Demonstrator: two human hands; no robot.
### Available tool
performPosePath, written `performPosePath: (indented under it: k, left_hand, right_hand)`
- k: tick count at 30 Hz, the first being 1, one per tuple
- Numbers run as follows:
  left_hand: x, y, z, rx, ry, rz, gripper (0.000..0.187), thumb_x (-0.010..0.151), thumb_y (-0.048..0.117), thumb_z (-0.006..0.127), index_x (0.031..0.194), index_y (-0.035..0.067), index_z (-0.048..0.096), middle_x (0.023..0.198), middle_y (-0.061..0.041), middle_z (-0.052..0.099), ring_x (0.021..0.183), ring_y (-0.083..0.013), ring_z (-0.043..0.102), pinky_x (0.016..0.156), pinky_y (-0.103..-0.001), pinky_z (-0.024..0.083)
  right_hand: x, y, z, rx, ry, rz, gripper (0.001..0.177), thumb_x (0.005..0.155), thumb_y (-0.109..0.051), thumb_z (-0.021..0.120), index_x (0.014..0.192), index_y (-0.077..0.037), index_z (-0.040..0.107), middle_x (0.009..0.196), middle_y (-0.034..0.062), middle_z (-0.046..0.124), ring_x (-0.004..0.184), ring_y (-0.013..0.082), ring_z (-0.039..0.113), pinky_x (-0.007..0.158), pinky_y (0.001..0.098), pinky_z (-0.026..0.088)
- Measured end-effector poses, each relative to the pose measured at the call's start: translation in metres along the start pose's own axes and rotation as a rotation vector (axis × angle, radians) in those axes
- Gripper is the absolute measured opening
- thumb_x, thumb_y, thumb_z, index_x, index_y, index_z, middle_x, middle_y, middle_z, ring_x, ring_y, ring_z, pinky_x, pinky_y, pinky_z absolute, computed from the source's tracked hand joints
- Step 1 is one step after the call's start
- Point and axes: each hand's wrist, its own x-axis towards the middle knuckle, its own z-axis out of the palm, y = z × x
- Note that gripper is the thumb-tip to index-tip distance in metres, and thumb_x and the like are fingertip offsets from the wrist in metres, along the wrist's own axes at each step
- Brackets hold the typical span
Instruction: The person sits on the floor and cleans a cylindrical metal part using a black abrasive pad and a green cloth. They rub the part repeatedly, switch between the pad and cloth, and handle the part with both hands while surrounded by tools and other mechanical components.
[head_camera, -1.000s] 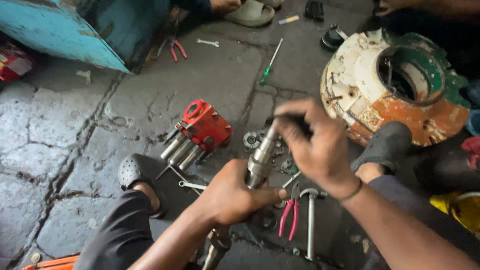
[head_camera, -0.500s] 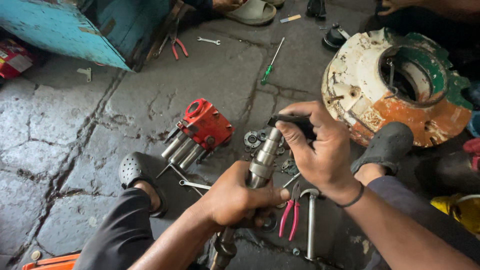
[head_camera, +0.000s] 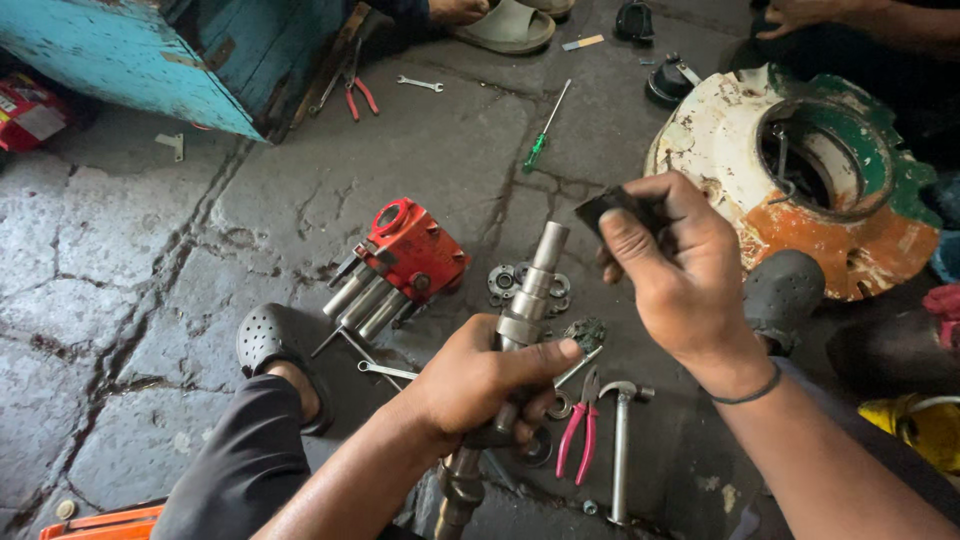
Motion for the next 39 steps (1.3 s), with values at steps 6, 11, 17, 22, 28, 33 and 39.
performPosePath:
  k: [6, 11, 17, 22, 28, 33, 39]
  left_hand:
    - [0.000, -0.003, 0.001, -0.075, -0.037, -0.026, 0.036, 0.090, 0.030, 0.073, 0.073, 0.001, 0.060, 0.057, -0.008, 0.059, 0.041, -0.0158, 0.056, 0.040, -0.033, 0.047]
    - [-0.002, 0.004, -0.002, -0.069, -0.037, -0.022, 0.032, 0.088, 0.027, 0.073, 0.073, 0.001, 0.061, 0.056, -0.008, 0.059, 0.041, -0.0163, 0.056, 0.039, -0.032, 0.046]
    - [-0.004, 0.003, -0.002, -0.003, -0.037, -0.006, 0.032, 0.089, 0.029, 0.072, 0.073, 0.003, 0.061, 0.057, -0.008, 0.060, 0.042, -0.0167, 0.056, 0.040, -0.032, 0.047]
    - [-0.004, -0.001, -0.002, -0.052, -0.089, -0.010, 0.037, 0.090, 0.031, 0.073, 0.073, 0.000, 0.061, 0.057, -0.008, 0.059, 0.043, -0.0167, 0.057, 0.040, -0.031, 0.046]
    - [-0.005, -0.002, 0.000, -0.035, -0.100, -0.006, 0.036, 0.091, 0.029, 0.072, 0.077, -0.001, 0.060, 0.059, -0.009, 0.059, 0.043, -0.0174, 0.058, 0.041, -0.033, 0.049]
    - [-0.001, 0.003, -0.006, -0.078, -0.073, -0.015, 0.027, 0.089, 0.025, 0.071, 0.082, 0.002, 0.059, 0.060, -0.009, 0.060, 0.042, -0.0178, 0.056, 0.041, -0.033, 0.048]
    - [-0.002, 0.005, -0.005, -0.084, -0.067, -0.040, 0.025, 0.088, 0.024, 0.071, 0.082, 0.003, 0.059, 0.059, -0.008, 0.060, 0.043, -0.0176, 0.056, 0.041, -0.033, 0.048]
  right_hand:
    - [-0.004, -0.007, 0.014, -0.089, -0.018, 0.008, 0.017, 0.100, -0.012, 0.069, 0.111, -0.005, 0.058, 0.085, -0.0012, 0.067, 0.069, 0.0048, 0.062, 0.061, 0.0210, 0.053]
    - [-0.003, -0.011, 0.021, -0.246, -0.011, -0.084, 0.017, 0.098, -0.011, 0.072, 0.111, -0.005, 0.063, 0.087, -0.0013, 0.067, 0.074, 0.0045, 0.061, 0.062, 0.0211, 0.051]
    - [0.001, -0.020, 0.023, -0.277, 0.008, -0.142, 0.018, 0.097, -0.015, 0.074, 0.111, -0.006, 0.067, 0.092, 0.0016, 0.070, 0.078, 0.0081, 0.063, 0.068, 0.0235, 0.052]
    - [-0.005, -0.020, 0.021, -0.334, 0.034, -0.174, 0.018, 0.101, -0.017, 0.074, 0.114, -0.006, 0.068, 0.093, 0.0023, 0.072, 0.084, 0.0075, 0.067, 0.073, 0.0228, 0.054]
    - [-0.011, -0.011, 0.018, -0.395, 0.037, -0.048, 0.018, 0.097, -0.017, 0.074, 0.111, -0.008, 0.070, 0.079, 0.0016, 0.071, 0.069, 0.0068, 0.063, 0.059, 0.0233, 0.049]
    - [0.000, -0.021, 0.023, -0.437, -0.025, -0.400, 0.018, 0.102, -0.016, 0.073, 0.116, -0.007, 0.067, 0.099, 0.0048, 0.073, 0.089, 0.0077, 0.070, 0.076, 0.0246, 0.055]
    - [-0.001, -0.032, 0.026, -0.340, -0.032, -0.351, 0.015, 0.097, -0.011, 0.069, 0.109, -0.004, 0.064, 0.095, 0.0082, 0.071, 0.087, 0.0148, 0.069, 0.075, 0.0298, 0.054]
